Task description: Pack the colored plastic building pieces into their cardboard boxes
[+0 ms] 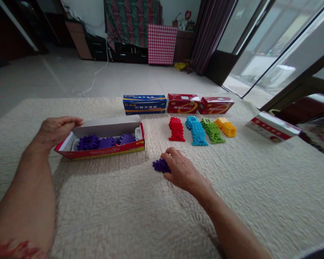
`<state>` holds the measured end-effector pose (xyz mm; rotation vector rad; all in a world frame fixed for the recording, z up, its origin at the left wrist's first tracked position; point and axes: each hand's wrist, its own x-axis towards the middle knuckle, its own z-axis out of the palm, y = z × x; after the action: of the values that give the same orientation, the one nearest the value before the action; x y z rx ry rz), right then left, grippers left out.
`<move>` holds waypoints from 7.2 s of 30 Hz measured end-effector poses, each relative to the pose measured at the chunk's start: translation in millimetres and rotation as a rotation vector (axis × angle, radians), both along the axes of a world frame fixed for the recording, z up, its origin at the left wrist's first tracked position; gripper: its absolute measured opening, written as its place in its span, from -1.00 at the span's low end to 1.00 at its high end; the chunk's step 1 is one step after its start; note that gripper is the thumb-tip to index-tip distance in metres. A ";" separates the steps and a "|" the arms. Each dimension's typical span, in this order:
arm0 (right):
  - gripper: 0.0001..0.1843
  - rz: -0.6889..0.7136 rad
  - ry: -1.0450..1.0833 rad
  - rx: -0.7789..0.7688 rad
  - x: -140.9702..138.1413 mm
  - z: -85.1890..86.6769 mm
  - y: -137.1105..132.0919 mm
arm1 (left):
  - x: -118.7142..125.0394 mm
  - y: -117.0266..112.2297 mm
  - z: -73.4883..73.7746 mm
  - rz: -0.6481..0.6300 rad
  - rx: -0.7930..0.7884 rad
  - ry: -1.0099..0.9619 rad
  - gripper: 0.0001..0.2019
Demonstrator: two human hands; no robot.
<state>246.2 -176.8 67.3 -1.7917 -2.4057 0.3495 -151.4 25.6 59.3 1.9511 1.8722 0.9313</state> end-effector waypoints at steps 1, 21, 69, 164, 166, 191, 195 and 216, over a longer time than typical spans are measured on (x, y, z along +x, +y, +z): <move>-0.55 -0.004 -0.014 0.022 -0.4 -0.9 -2.1 | 1.4 -1.2 1.5 -0.004 -0.004 -0.006 -0.67; -0.86 0.032 0.180 -0.035 0.7 -0.8 -3.4 | -1.3 5.4 -6.1 -0.119 0.103 -0.018 -0.65; -0.60 0.564 0.115 0.093 -146.6 42.4 156.7 | 5.6 -5.8 8.1 -0.140 0.126 0.027 -0.65; -0.80 0.336 0.182 0.315 -89.3 58.0 120.1 | 7.0 -8.8 13.4 -0.131 0.102 0.067 -0.66; -0.82 0.263 0.144 0.327 -59.0 53.9 105.6 | 7.0 -8.6 13.0 -0.129 0.101 0.056 -0.65; -0.75 0.190 0.131 0.131 -11.8 30.9 50.7 | 5.5 -5.0 6.8 -0.146 0.104 -0.040 -0.66; -0.73 0.244 0.185 0.263 -42.5 58.8 82.3 | 6.5 -7.1 10.5 -0.144 0.097 -0.026 -0.65; -0.71 0.418 0.070 0.120 -146.8 48.7 149.8 | 7.1 -7.6 12.2 -0.154 0.104 -0.020 -0.66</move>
<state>99.4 -27.0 116.0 -1.1997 -2.6729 0.2918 -144.2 18.0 71.5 2.1040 1.6657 1.0149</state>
